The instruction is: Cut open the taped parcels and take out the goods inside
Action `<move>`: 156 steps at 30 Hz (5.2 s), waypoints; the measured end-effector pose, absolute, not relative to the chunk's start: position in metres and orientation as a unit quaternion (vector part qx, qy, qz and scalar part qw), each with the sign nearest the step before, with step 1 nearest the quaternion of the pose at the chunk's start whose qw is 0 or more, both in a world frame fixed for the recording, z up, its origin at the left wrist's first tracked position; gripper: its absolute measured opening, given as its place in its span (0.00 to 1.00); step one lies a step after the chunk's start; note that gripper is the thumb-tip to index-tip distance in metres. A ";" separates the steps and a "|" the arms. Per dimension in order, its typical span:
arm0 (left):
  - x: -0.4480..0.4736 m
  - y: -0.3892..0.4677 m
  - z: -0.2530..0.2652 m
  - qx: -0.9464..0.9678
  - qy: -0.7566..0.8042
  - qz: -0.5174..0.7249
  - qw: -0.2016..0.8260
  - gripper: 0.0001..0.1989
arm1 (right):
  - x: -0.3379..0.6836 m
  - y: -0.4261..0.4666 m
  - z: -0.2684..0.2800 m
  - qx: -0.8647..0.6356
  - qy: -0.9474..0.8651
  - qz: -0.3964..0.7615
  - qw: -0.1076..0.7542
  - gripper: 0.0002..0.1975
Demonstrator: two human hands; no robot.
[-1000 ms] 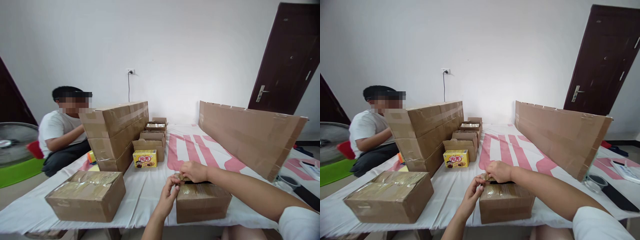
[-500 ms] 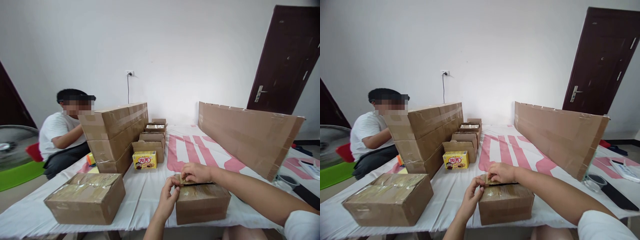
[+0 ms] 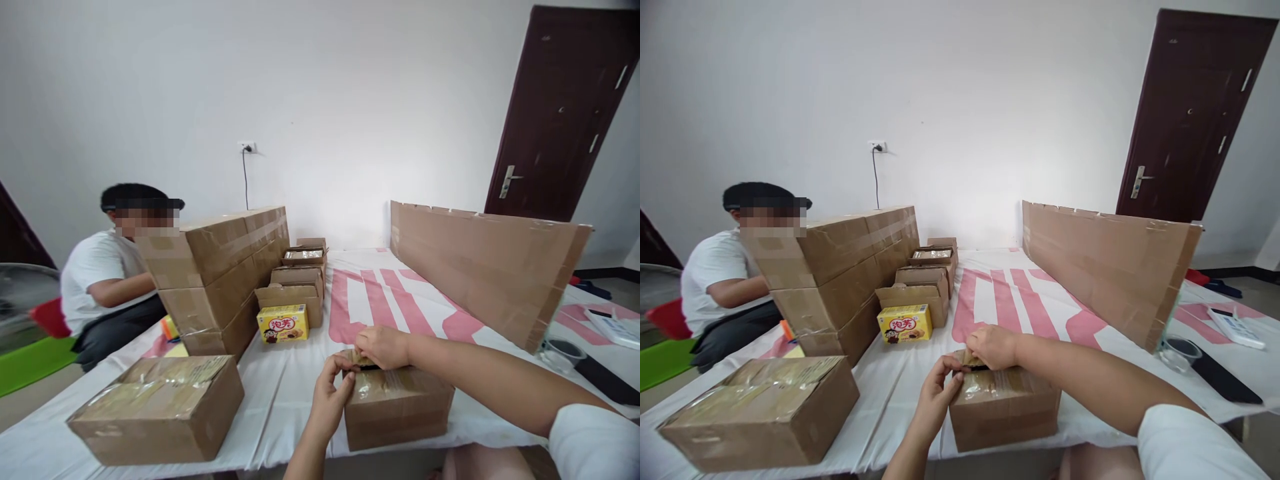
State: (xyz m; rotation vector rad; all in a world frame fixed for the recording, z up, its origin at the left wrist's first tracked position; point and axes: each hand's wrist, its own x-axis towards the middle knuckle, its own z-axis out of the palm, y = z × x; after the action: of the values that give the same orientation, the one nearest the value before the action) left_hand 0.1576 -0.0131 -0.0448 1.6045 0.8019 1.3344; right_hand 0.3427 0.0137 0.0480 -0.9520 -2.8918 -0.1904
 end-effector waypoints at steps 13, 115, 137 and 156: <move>0.176 -0.018 0.029 0.860 0.457 0.228 -0.001 0.07 | 0.350 -0.024 0.036 -0.475 -0.865 -0.006 0.163 0.07; 0.128 -0.003 -0.037 0.375 0.471 0.555 0.574 0.15 | 0.369 -0.029 0.016 -0.563 -0.806 0.080 0.168 0.22; 0.180 -0.162 -0.073 0.360 0.340 0.532 0.687 0.14 | 0.343 -0.182 -0.034 -0.391 -0.761 0.261 0.447 0.08; 0.202 -0.180 -0.119 0.414 0.352 0.544 0.639 0.14 | 0.307 -0.189 -0.092 -0.438 -0.511 0.598 0.435 0.27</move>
State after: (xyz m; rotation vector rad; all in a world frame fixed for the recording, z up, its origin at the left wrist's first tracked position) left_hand 0.2016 -0.1798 -0.1194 0.9453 0.8031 1.2411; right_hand 0.3067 -0.1895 -0.0920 -1.0897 -1.2735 1.4897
